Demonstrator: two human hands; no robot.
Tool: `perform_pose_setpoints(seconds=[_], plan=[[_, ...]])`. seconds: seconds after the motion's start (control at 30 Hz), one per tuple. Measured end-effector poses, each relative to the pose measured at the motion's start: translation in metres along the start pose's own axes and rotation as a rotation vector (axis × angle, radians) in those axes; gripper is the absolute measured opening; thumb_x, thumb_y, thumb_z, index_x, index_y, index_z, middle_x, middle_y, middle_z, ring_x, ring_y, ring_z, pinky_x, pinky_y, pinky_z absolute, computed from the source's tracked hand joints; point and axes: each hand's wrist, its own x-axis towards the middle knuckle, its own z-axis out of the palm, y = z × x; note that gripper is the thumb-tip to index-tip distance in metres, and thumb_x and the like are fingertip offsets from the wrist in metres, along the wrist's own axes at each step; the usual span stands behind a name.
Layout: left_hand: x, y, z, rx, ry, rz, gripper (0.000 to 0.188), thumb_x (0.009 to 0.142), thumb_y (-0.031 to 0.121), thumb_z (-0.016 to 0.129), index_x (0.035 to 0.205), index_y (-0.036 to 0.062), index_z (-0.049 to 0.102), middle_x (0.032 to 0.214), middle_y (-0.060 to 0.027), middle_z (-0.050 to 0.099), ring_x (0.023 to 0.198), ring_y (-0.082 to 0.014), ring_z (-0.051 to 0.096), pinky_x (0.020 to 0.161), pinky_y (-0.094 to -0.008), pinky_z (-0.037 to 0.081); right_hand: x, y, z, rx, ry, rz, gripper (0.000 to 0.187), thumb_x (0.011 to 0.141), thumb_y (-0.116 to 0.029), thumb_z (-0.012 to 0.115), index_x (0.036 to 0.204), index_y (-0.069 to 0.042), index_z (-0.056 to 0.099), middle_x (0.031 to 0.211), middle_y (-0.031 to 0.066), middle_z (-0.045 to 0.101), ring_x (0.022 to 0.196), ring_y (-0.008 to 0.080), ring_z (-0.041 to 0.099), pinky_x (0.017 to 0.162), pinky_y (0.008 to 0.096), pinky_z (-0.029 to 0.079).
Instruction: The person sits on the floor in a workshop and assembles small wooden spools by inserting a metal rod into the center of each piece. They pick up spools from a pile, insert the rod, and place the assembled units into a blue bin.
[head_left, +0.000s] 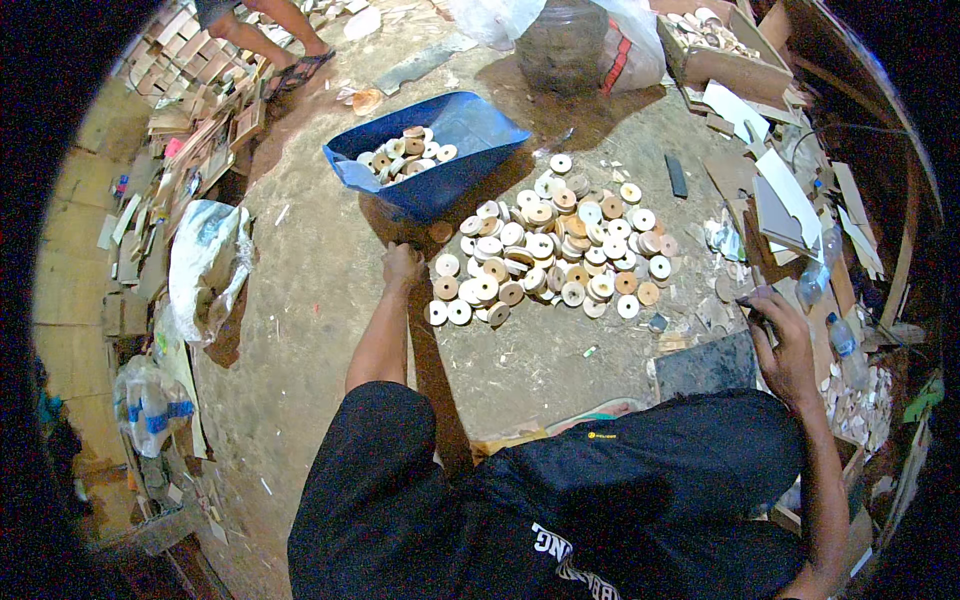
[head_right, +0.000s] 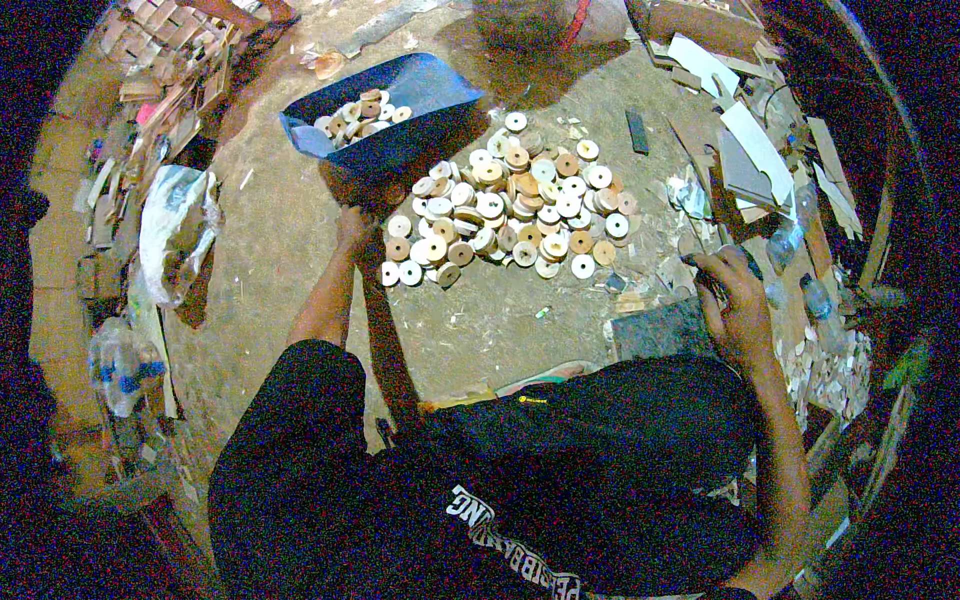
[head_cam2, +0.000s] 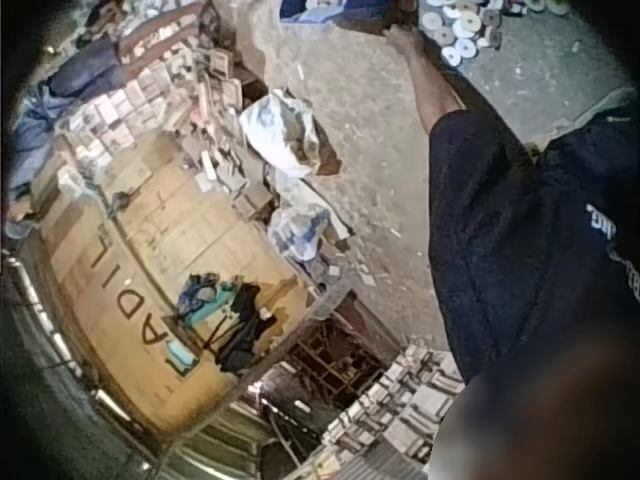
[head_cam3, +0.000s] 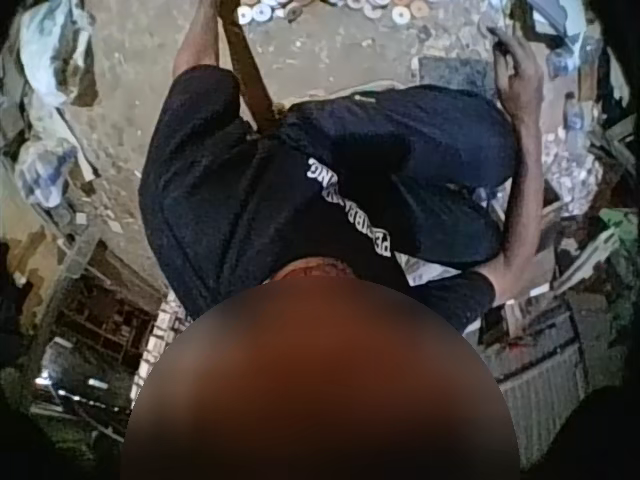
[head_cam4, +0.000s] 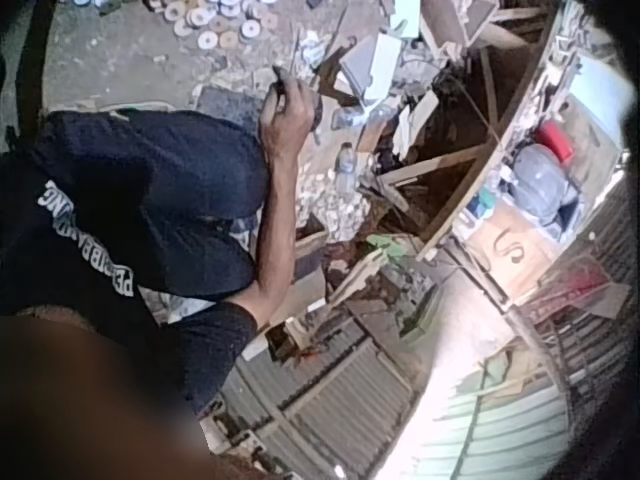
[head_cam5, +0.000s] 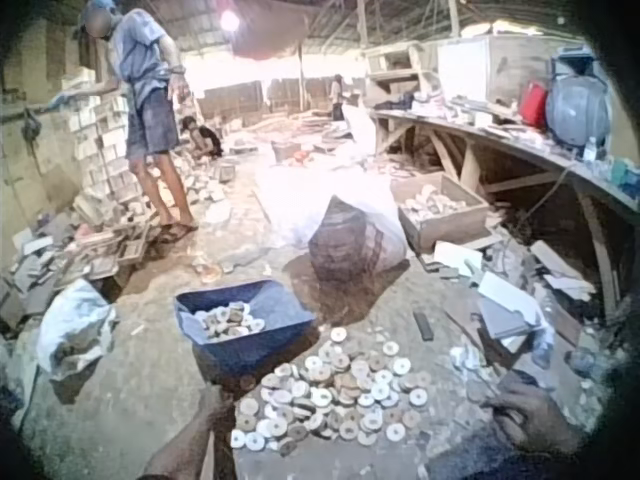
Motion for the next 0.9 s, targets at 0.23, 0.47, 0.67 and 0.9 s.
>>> perform_pose_setpoints(seconds=[0.23, 0.47, 0.67, 0.9], plan=[[-0.016, 0.000, -0.003, -0.173, 0.114, 0.031, 0.031, 0.068, 0.020, 0.073, 0.096, 0.0072, 0.066, 0.106, -0.0205, 0.058, 0.093, -0.0389, 0.061, 0.079, -0.0464, 0.051, -0.003, 0.008, 0.005, -0.003, 0.088, -0.102, 0.033, 0.075, 0.009, 0.057, 0.105, -0.003, 0.062, 0.083, 0.0129, 0.056, 0.078, 0.0272, 0.060, 0.074, 0.0331, 0.048], [-0.100, 0.010, -0.018, -0.158, -0.227, 0.120, 0.043, 0.061, 0.011, 0.074, 0.103, 0.0061, 0.064, 0.105, -0.0207, 0.058, 0.098, -0.0381, 0.059, 0.085, -0.0436, 0.050, 0.000, 0.012, 0.005, 0.020, 0.011, -0.066, 0.030, 0.075, 0.011, 0.054, 0.102, 0.002, 0.060, 0.096, 0.0157, 0.059, 0.089, 0.0297, 0.061, 0.080, 0.0325, 0.047], [-0.125, 0.025, -0.003, -0.085, -0.126, 0.191, 0.039, 0.071, 0.010, 0.068, 0.109, 0.0081, 0.061, 0.105, -0.0182, 0.058, 0.092, -0.0410, 0.060, 0.077, -0.0502, 0.050, 0.000, 0.009, 0.006, -0.004, 0.027, -0.082, 0.034, 0.072, 0.008, 0.058, 0.103, -0.004, 0.063, 0.086, 0.0128, 0.059, 0.081, 0.0280, 0.060, 0.074, 0.0351, 0.048], [-0.105, 0.042, -0.016, -0.092, -0.068, 0.031, 0.035, 0.075, 0.017, 0.064, 0.110, 0.0117, 0.062, 0.103, -0.0176, 0.060, 0.084, -0.0424, 0.062, 0.072, -0.0475, 0.052, -0.010, 0.012, 0.003, -0.058, 0.089, -0.145, 0.038, 0.071, 0.007, 0.059, 0.106, -0.005, 0.062, 0.088, 0.0134, 0.060, 0.083, 0.0298, 0.060, 0.077, 0.0375, 0.047]])
